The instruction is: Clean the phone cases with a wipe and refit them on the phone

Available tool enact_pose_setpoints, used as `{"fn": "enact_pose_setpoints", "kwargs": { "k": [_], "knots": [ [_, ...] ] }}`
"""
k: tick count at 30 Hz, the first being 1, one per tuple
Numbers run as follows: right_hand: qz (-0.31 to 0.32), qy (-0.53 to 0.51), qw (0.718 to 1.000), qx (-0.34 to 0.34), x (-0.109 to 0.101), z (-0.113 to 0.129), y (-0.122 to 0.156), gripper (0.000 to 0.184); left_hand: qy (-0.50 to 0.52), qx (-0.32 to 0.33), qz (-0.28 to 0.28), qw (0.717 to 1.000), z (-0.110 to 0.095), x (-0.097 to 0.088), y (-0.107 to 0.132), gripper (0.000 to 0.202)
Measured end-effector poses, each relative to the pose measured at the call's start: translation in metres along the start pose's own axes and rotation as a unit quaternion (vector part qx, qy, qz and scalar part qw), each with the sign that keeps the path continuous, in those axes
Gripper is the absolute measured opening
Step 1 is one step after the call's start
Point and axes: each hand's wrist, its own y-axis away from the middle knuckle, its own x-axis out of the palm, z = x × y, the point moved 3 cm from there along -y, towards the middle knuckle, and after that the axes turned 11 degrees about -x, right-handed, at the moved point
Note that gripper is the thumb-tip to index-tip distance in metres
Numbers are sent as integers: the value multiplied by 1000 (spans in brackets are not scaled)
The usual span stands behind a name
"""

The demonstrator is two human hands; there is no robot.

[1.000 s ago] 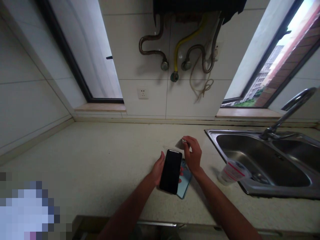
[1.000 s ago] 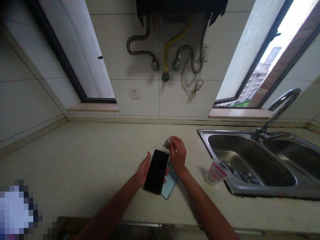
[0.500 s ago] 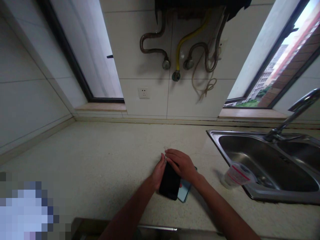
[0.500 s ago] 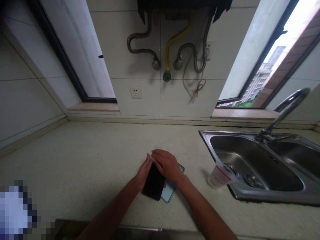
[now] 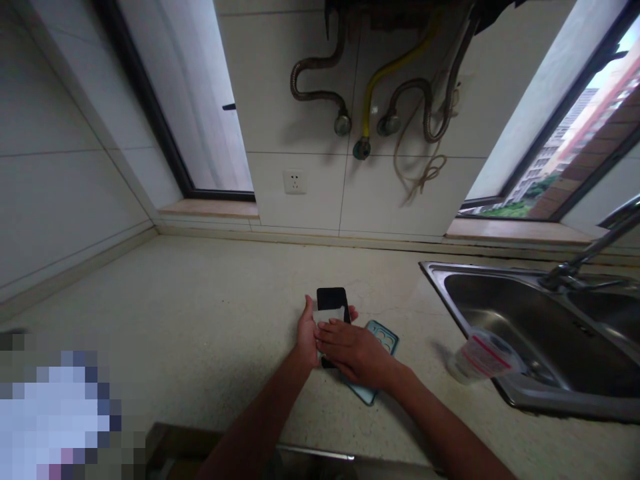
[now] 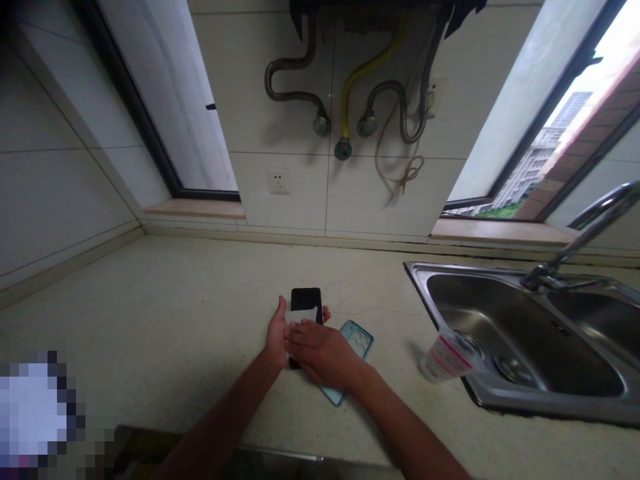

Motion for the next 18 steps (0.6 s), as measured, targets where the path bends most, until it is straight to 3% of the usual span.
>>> {"fn": "enact_pose_setpoints", "kwargs": {
  "k": [5,10,13,18],
  "knots": [
    [22,-44,999,-15,3,11,-1,33,41,88,-42,994,-12,-6,6,65],
    [16,-48,998,-32,-2,10,2,27,49,120,-38,991,-18,-10,6,62],
    [-9,-32,999,1,-13,0,7,24,56,154,-45,986,-19,-10,4,63],
    [-45,19,995,83,-23,-18,18,23,16,130,-25,991,-15,-2,4,69]
  ]
}}
